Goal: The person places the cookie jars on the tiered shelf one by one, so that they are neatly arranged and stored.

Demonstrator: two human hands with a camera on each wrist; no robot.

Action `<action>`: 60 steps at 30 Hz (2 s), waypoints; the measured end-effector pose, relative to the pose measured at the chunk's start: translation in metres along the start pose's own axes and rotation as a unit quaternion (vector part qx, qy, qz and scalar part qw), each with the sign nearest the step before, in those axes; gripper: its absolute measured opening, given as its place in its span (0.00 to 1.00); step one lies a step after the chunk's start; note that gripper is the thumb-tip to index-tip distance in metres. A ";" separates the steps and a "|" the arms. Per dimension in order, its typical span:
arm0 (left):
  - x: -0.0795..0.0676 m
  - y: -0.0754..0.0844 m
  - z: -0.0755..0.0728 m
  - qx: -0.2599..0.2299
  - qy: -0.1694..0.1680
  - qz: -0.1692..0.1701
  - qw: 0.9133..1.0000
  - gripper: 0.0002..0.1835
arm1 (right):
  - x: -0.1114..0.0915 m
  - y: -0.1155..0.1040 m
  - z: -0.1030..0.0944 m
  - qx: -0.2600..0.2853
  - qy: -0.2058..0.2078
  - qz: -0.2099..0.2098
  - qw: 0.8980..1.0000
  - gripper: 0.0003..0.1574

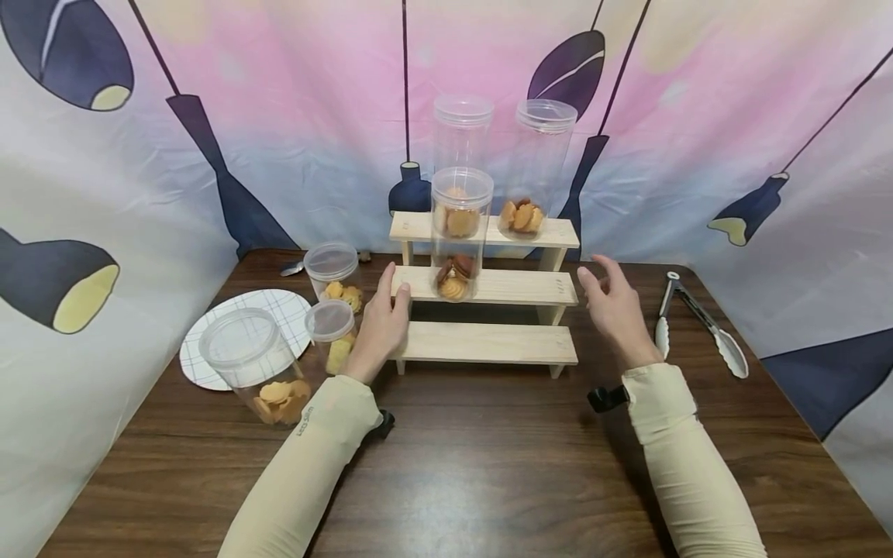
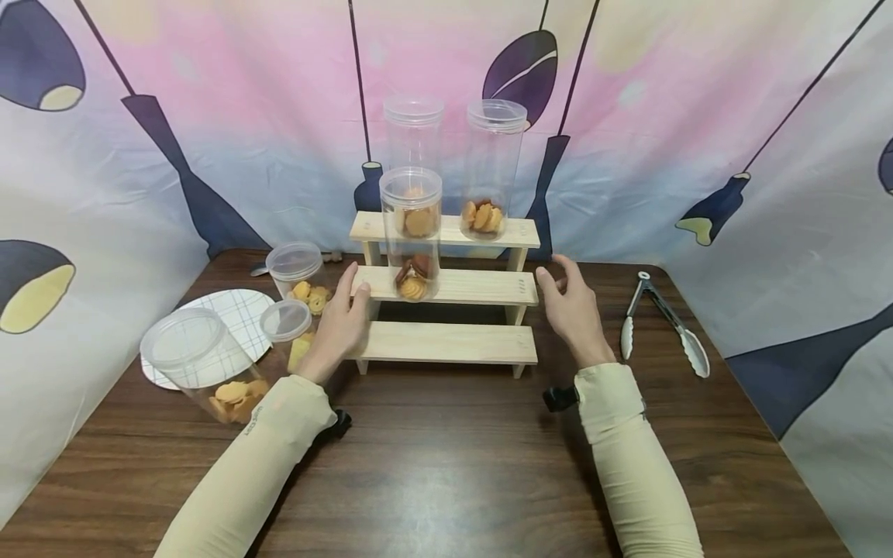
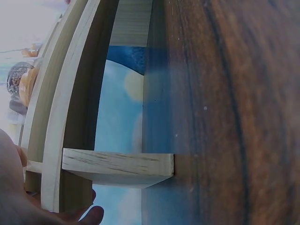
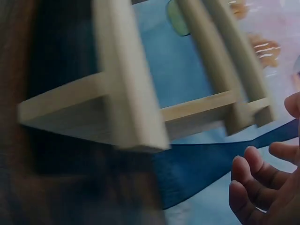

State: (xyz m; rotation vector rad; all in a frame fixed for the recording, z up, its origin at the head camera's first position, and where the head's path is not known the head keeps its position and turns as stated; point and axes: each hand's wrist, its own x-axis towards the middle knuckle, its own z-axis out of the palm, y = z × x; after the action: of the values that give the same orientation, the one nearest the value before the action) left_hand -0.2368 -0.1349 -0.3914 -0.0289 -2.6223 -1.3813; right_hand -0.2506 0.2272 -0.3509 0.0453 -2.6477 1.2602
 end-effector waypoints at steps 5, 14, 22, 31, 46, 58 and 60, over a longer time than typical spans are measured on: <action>0.000 0.000 0.000 0.000 0.000 0.000 1.000 0.34 | 0.002 0.014 0.015 0.038 -0.029 0.017 0.999 0.42; -0.001 0.000 0.001 0.000 0.000 0.001 1.000 0.34 | 0.004 0.025 0.032 0.079 -0.039 -0.004 0.996 0.36; 0.000 0.002 0.002 0.008 0.010 0.002 1.000 0.34 | 0.005 0.028 0.038 0.113 -0.025 -0.004 0.993 0.36; 0.001 0.003 0.001 0.017 0.010 -0.007 1.000 0.34 | 0.005 0.030 0.041 0.133 -0.023 -0.011 0.991 0.34; 0.002 0.015 -0.008 0.015 0.074 0.036 0.997 0.34 | 0.013 0.030 0.045 0.133 -0.015 -0.022 0.991 0.36; -0.017 0.060 -0.032 0.025 0.174 0.169 0.970 0.34 | 0.012 0.032 0.043 0.140 -0.018 -0.009 0.990 0.37; -0.025 0.068 -0.042 0.034 0.187 0.169 0.967 0.34 | 0.011 0.032 0.044 0.145 -0.018 -0.009 0.989 0.36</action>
State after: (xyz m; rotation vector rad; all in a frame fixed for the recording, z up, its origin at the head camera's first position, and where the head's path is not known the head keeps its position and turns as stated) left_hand -0.1990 -0.1287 -0.3172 -0.1780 -2.2240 -1.0612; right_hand -0.2726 0.2145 -0.3997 0.1372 -2.4630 1.6425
